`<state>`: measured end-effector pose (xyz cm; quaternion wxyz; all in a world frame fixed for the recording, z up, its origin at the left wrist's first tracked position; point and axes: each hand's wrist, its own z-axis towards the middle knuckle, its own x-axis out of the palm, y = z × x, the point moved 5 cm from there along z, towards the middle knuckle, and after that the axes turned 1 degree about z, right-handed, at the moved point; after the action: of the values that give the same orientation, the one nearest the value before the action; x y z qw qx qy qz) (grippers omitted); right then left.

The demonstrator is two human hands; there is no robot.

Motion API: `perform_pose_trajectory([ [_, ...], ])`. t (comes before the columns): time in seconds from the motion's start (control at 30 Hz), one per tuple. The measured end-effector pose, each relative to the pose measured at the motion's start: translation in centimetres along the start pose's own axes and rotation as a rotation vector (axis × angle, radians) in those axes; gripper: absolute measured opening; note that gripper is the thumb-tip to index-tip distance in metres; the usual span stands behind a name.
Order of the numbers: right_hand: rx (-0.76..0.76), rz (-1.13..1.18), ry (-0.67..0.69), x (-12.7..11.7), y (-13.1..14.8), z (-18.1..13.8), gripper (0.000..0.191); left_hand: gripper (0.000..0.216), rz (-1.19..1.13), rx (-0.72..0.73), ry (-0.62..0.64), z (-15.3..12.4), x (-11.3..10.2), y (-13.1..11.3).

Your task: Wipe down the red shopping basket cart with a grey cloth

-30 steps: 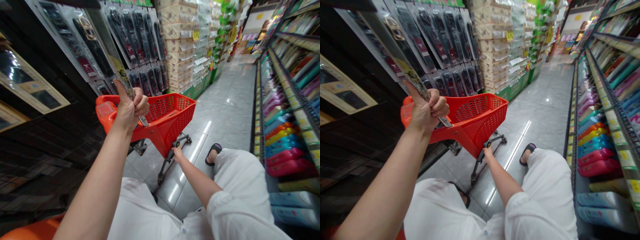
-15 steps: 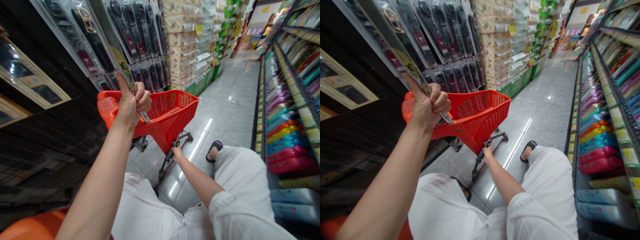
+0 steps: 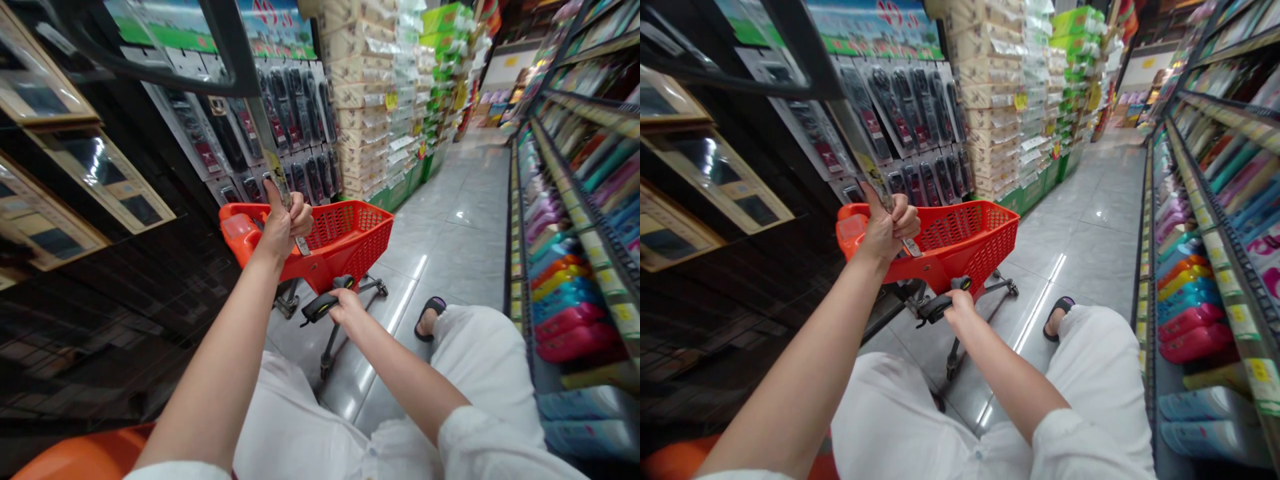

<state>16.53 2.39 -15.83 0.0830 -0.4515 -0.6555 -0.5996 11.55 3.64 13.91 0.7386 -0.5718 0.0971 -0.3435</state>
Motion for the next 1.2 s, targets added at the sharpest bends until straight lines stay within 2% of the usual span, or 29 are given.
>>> perform_pose_trajectory([
  [0.17,0.041,0.049,0.036,2.5,3.3,-2.6,0.026,0.069,-0.037,-0.004,0.007,-0.1,0.0,0.0],
  [0.27,-0.033,-0.025,0.066,3.4,4.5,-5.2,0.038,0.069,-0.072,-0.013,-0.005,-0.2,-0.1,0.1],
  [0.4,-0.293,-0.198,0.175,4.8,6.1,-7.8,0.052,0.069,-0.044,0.020,0.024,-0.3,-0.4,0.1],
  [0.53,-0.556,-0.385,0.306,5.0,6.6,-9.8,0.068,0.067,0.013,0.069,0.054,-0.5,-0.7,0.1],
  [0.7,-0.854,-0.491,0.301,5.1,8.4,-10.7,0.069,0.068,0.079,0.077,0.011,-0.8,-1.1,-0.1],
  [0.83,-1.036,-0.832,0.465,6.2,9.6,-9.9,0.074,0.070,0.110,-0.082,-0.053,-2.0,-2.0,0.3],
  [0.9,-1.152,-0.919,0.515,6.3,9.9,-9.6,0.072,0.073,0.052,-0.155,-0.057,-2.8,-2.4,0.6],
  [1.03,-1.379,-0.873,0.560,8.2,11.9,-9.3,0.064,0.080,-0.107,-0.187,-0.053,-3.5,-2.7,0.9],
  [1.2,-1.475,-0.802,0.465,12.4,15.5,-9.5,0.059,0.085,-0.236,-0.236,-0.143,-3.5,-3.1,1.3],
])
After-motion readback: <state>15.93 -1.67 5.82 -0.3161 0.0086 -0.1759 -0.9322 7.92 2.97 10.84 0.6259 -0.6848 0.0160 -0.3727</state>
